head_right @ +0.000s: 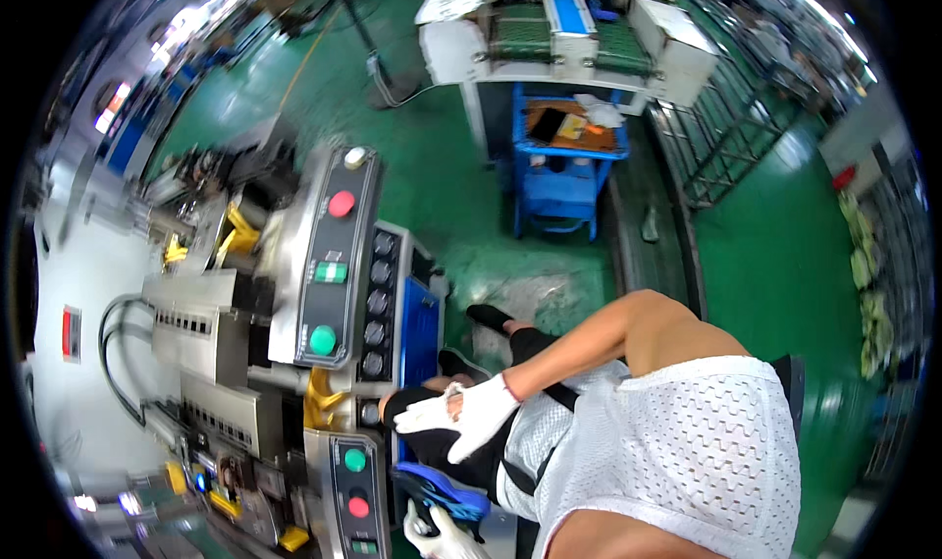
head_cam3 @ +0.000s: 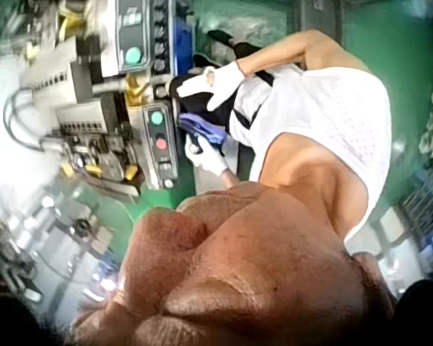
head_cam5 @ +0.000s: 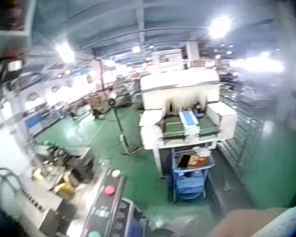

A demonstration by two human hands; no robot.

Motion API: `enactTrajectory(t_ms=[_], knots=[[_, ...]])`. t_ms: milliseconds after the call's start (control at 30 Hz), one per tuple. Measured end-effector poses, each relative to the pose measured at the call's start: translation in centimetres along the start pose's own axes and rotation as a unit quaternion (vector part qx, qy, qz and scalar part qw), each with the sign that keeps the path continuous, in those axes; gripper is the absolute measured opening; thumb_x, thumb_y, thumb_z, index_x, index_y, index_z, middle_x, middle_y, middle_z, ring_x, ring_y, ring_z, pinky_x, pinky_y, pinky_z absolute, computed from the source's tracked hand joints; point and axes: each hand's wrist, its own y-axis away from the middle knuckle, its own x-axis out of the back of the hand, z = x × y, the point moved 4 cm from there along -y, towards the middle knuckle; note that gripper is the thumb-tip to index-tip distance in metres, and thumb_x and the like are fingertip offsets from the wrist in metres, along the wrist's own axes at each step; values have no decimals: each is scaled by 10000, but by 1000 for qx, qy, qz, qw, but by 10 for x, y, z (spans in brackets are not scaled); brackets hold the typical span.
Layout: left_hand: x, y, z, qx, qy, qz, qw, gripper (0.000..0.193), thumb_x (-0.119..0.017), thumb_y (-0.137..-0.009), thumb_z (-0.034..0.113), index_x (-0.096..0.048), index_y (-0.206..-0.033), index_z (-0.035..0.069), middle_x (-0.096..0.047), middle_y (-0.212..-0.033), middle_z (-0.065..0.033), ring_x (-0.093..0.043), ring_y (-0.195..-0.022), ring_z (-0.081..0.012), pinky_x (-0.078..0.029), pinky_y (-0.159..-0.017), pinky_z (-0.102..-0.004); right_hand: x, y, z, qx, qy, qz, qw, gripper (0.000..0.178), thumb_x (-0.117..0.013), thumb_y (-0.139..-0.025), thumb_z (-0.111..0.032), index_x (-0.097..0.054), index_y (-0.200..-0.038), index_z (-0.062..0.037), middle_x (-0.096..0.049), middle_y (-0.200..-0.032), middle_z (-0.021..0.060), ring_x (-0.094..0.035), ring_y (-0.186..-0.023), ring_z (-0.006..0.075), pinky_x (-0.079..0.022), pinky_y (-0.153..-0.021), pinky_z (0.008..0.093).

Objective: The person uses a large industrial press machine to shape or bond the soles of multiple blue and black athletic shoes, placing each shoe into the machine and then setting it onto a green conveyor belt.

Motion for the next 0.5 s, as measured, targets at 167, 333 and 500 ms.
enactTrajectory(t_ms=[167,333,500], knots=[[-125,-53,140,-147,134,-94,976,442,-715,-922,67,-577,-1326,-51,-654,-1333,-163,-636,-1105,-241,-526,-984,-380,71,74,-21,-62,93,144,983,1035,-788,-842,-308,-211,-1648,-10,-134,-1729,221,-129,-1598,421,-184,-1296,484],[-222,-9,322,-233,292,-253,892,525,-701,-925,13,-528,-1418,-45,-600,-1384,-180,-605,-1194,-252,-505,-1039,-387,174,117,-27,-150,299,438,835,942,-808,-752,-228,-371,-1541,43,-321,-1614,316,-340,-1508,462,-330,-1242,508],[-263,25,376,-413,333,-425,733,883,-697,-862,-127,-227,-1602,-25,-346,-1635,-244,-363,-1525,-372,-308,-1257,-448,328,167,1,-47,342,691,635,920,-835,-818,-289,-382,-1533,72,-461,-1522,297,-455,-1448,399,-378,-1206,447]])
